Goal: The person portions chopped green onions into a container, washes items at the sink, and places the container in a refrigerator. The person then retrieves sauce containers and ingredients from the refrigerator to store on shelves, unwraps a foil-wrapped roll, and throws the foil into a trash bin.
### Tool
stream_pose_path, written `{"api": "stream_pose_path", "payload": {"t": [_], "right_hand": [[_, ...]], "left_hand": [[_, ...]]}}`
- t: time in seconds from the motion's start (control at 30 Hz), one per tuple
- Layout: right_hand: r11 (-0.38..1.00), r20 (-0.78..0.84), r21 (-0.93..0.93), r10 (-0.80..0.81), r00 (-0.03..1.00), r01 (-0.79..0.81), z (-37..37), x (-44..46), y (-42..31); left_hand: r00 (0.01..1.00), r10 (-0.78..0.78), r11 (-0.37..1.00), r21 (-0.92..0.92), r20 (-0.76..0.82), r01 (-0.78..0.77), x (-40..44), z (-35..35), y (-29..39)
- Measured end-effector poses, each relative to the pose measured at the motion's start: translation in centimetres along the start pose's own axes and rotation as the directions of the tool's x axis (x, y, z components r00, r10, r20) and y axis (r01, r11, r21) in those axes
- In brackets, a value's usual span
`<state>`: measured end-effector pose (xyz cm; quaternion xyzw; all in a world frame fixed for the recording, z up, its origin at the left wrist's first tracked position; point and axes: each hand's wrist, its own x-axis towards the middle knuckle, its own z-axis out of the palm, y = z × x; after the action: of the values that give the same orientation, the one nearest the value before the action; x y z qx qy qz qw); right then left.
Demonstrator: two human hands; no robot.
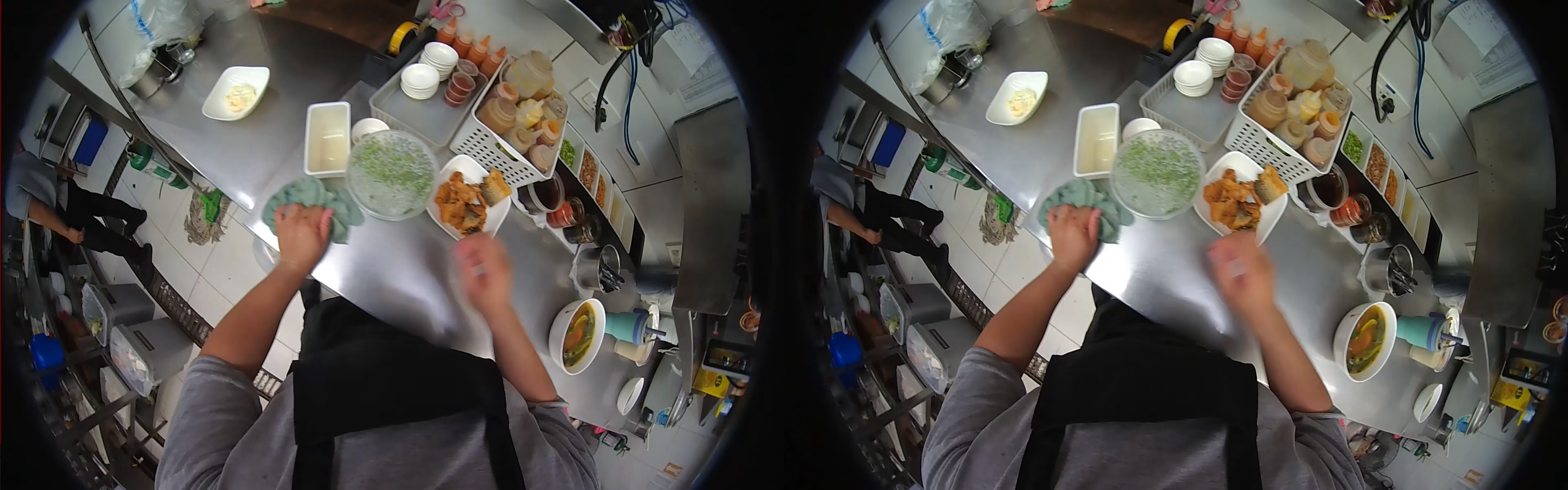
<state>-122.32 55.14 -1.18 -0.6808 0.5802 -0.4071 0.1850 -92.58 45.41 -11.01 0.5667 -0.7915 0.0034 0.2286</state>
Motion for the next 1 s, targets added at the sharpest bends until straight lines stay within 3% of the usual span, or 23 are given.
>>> {"api": "stream_pose_path", "payload": {"t": [0.03,0.1,0.23,0.3,0.37,0.43,0.5,0.53,0.57,0.63,0.7,0.83,0.9,0.97,1.0], "right_hand": [[0.996,0.183,0.027,-0.085,0.979,0.082,3.2,-0.6,-1.1],[0.987,0.243,0.069,-0.156,0.957,0.143,9.1,-0.2,-4.2],[0.978,0.156,-0.147,-0.122,0.980,0.146,17.6,0.7,-3.6],[0.964,0.370,-0.217,-0.067,0.926,0.157,18.8,0.9,-1.7],[0.969,0.372,-0.237,0.030,0.928,0.064,18.6,1.0,-2.7],[0.982,0.284,-0.099,0.184,0.941,-0.162,17.1,1.1,-5.3],[0.962,0.248,-0.062,0.272,0.930,-0.265,16.3,0.5,-6.6],[0.826,0.189,0.239,0.476,0.859,-0.511,16.2,-0.1,-6.4],[0.558,0.194,0.526,0.656,0.730,-0.642,16.0,-0.7,-5.8],[0.495,0.097,0.614,0.727,0.680,-0.615,15.6,-0.5,-4.3],[0.165,0.056,0.887,0.888,0.456,-0.430,14.6,2.1,-6.1],[0.150,0.034,0.908,0.905,0.425,-0.391,14.7,3.5,-4.8],[0.140,0.068,0.924,0.857,0.511,-0.357,14.7,3.1,-3.6],[0.130,0.053,0.934,0.871,0.489,-0.334,14.5,3.2,-3.1],[0.071,0.098,0.936,0.889,0.447,-0.346,14.4,3.5,-3.1]], "left_hand": [[1.000,0.029,0.998,-0.054,0.008,-0.029,-0.2,-0.1,-0.2],[0.999,0.042,0.987,-0.154,-0.022,-0.045,-0.9,-0.1,-0.5],[0.989,0.146,0.779,-0.616,-0.002,-0.116,-3.0,-0.5,-1.2],[0.979,0.190,0.649,-0.757,0.068,-0.074,-2.8,-1.6,-2.7],[0.981,0.185,0.601,-0.796,0.049,-0.074,-1.9,-3.1,-4.7],[0.983,0.182,0.547,-0.834,0.040,-0.067,-1.5,-4.2,-6.6],[0.995,0.099,0.673,-0.738,0.017,-0.054,-1.3,-5.0,-9.6],[0.998,0.051,0.703,-0.712,0.031,-0.014,-1.2,-5.1,-10.9],[0.997,0.065,0.695,-0.718,0.033,-0.021,-1.1,-5.2,-12.1],[0.995,-0.047,0.739,-0.667,0.085,0.091,-1.1,-5.6,-13.8],[0.996,-0.040,0.732,-0.676,0.085,0.087,-0.9,-6.0,-14.3],[0.993,-0.052,0.709,-0.697,0.103,0.109,0.0,-6.4,-12.8],[0.988,-0.045,0.671,-0.729,0.145,0.137,0.6,-6.0,-11.5],[0.983,-0.020,0.629,-0.762,0.181,0.153,2.0,-5.4,-9.9],[0.968,-0.071,0.604,-0.761,0.243,0.235,2.7,-4.9,-9.3]]}}
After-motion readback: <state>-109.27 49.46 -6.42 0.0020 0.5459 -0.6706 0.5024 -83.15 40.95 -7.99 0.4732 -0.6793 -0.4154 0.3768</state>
